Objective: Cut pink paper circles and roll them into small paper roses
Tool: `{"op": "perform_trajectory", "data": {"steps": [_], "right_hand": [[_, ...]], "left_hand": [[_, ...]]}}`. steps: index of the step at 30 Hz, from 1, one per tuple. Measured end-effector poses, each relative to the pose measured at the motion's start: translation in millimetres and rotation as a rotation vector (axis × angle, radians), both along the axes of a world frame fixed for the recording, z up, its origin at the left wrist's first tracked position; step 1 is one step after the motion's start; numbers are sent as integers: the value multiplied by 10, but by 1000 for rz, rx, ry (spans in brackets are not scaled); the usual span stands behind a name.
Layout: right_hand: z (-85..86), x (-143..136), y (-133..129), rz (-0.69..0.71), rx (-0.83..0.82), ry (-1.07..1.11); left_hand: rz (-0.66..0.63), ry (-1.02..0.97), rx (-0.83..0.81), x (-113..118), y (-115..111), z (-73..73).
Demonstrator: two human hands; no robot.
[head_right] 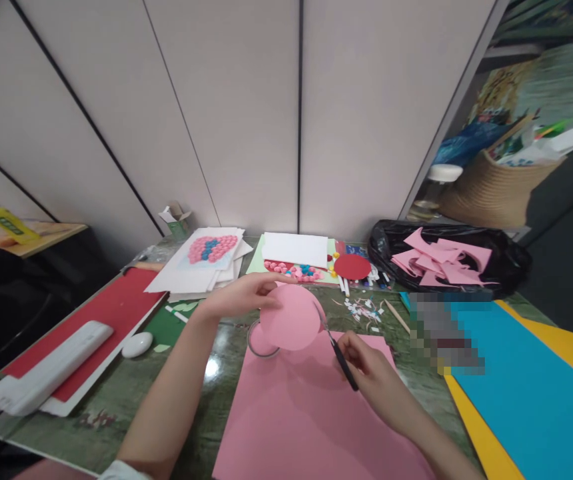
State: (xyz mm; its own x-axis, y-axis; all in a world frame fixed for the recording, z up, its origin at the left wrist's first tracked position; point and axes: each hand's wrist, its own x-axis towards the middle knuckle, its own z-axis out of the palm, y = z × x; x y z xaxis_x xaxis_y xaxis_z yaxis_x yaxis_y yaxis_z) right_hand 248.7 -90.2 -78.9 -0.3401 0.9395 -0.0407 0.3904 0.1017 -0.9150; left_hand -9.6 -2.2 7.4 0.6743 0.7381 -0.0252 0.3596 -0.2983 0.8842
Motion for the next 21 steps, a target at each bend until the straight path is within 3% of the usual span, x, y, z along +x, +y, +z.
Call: {"op": "perform_trajectory", "data": {"steps": [21], "right_hand": [[39,-5,-17,-24,-9,21]], "left_hand": [[-4,27,46,-1,17,-21]]}}
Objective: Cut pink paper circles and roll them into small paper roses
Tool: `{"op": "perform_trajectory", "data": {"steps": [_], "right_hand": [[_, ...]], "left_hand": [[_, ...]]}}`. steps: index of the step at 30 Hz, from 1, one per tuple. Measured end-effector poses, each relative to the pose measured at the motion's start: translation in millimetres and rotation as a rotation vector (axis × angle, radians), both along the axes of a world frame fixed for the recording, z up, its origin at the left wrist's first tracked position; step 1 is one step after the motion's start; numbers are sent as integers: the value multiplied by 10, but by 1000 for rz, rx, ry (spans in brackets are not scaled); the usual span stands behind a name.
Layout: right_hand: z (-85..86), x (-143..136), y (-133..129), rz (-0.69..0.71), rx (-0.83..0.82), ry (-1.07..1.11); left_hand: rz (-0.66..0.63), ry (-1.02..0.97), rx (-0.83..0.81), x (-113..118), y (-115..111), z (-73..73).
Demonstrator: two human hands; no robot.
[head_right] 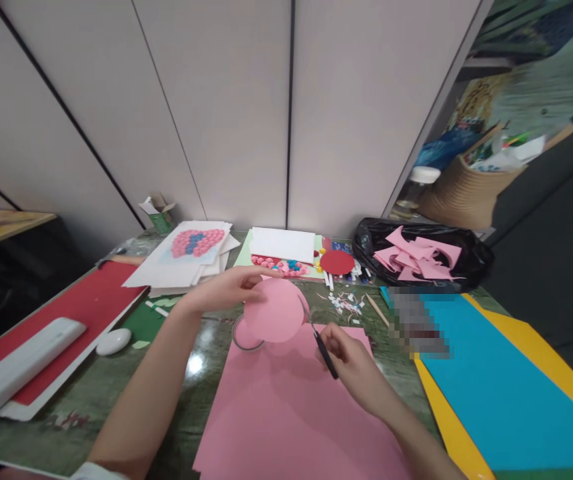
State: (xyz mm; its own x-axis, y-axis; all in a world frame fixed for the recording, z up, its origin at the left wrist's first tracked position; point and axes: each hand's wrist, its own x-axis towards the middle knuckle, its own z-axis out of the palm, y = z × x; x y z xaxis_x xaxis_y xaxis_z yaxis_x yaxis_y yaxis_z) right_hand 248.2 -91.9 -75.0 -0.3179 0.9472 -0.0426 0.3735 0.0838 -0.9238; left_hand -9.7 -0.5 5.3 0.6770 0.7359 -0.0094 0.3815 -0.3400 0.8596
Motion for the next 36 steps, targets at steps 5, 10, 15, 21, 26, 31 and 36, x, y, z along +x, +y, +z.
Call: {"op": "perform_trajectory", "data": {"steps": [5,10,15,21,26,31,36], "right_hand": [[-22,6,8,-9,-30,13],[-26,4,6,-5,-50,35],[-27,27,4,6,-47,18],[-17,47,11,27,-43,4],[9,49,8,44,-55,-8],[8,48,7,43,-72,-30],[23,54,3,45,-71,-35]], "left_hand": [[-14,8,-19,27,-14,0],[-2,60,-2,47,-11,-31],[-25,75,18,45,-4,-41],[-69,39,30,18,-3,-37],[-67,58,39,4,-7,-25],[-72,84,70,1,-14,3],[-75,96,49,-13,-15,1]]}}
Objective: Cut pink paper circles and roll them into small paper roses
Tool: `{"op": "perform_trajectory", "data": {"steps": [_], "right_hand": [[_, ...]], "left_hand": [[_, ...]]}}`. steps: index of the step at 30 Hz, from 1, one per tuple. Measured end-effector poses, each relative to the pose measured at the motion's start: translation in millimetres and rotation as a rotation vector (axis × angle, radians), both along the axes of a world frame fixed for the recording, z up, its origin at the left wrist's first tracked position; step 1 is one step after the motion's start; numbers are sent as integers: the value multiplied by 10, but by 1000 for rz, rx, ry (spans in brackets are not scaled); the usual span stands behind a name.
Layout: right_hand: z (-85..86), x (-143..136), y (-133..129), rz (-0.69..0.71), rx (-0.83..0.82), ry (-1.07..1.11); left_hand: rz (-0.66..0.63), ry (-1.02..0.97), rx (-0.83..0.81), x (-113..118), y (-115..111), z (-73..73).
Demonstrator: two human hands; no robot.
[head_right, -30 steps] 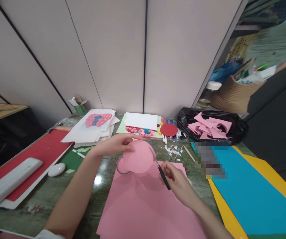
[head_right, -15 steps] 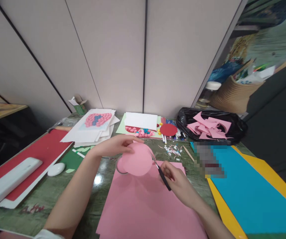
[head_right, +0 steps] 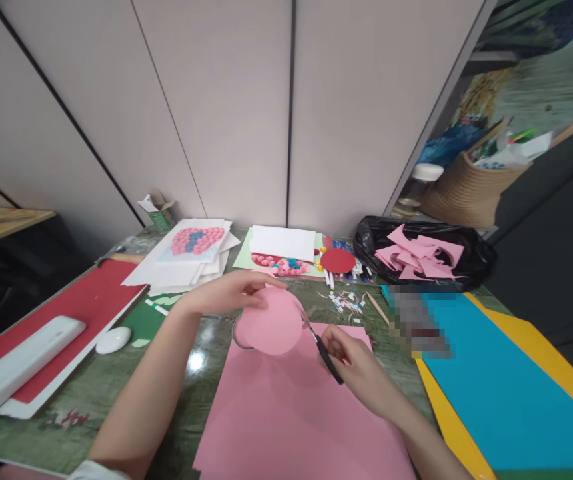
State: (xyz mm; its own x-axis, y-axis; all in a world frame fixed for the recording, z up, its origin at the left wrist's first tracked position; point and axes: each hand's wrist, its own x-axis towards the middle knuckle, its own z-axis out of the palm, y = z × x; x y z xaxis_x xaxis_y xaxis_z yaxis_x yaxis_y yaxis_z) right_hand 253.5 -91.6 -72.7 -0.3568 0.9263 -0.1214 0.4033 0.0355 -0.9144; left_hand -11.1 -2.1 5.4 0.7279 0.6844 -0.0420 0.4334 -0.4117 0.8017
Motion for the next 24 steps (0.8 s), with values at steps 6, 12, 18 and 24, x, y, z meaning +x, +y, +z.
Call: {"op": "perform_trajectory", "data": {"steps": [6,12,18,24], "right_hand": [[37,6,-7,12,-18,-7],[61,16,0,26,-56,0],[43,41,13,56,-57,29],[10,5,22,-72,52,89]], "left_hand": [[-39,28,37,-27,9,10],[-75,45,59,-57,13,17],[-39,17,31,-54,4,6],[115,-111,-12,35,6,-38]]}}
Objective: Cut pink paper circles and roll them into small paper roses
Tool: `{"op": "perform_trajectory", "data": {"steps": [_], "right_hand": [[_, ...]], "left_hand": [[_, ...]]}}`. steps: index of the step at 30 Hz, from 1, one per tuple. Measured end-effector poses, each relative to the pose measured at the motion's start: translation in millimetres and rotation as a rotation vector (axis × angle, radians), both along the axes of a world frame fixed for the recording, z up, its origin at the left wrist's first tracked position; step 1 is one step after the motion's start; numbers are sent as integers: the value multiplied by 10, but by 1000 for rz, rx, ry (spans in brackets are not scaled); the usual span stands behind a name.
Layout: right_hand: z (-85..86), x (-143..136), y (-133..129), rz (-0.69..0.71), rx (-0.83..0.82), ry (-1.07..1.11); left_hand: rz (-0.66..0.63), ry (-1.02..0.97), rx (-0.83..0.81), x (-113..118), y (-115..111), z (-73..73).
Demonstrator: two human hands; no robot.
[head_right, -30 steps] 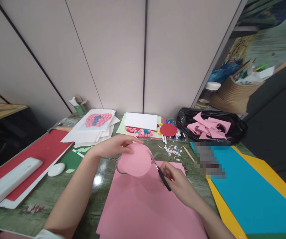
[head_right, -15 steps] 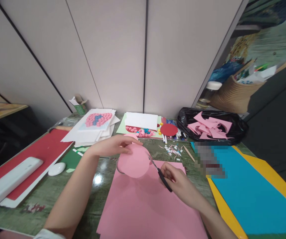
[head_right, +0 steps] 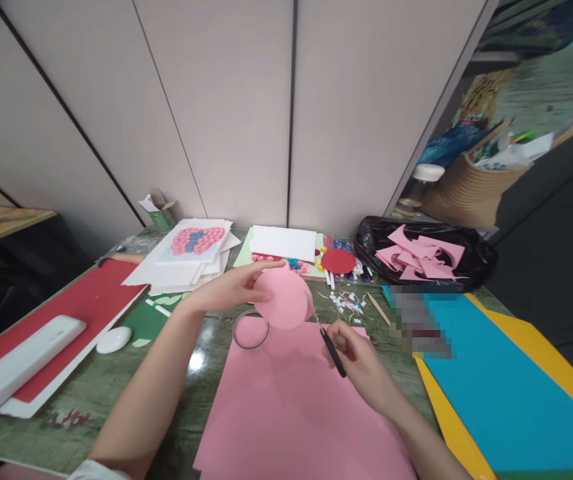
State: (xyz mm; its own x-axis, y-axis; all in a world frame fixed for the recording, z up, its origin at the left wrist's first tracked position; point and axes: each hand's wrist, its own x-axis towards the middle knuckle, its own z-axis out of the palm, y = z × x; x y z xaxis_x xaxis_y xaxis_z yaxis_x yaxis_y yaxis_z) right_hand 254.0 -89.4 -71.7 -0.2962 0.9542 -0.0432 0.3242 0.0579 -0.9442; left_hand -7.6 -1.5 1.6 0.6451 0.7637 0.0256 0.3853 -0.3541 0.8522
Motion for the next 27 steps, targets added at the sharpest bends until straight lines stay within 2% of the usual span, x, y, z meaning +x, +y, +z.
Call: {"op": "perform_trajectory", "data": {"steps": [4,13,19,27], "right_hand": [[-24,-10,-4,-16,-14,38],[-63,-3,-5,13,-34,69],[-69,2,-4,37,-21,70],[-90,-14,-13,0,13,18]], "left_hand": [[44,2,3,23,4,-19],[-61,-9,42,20,2,-16],[-55,59,56,58,-17,-4],[-69,44,55,70,-14,-15]]}}
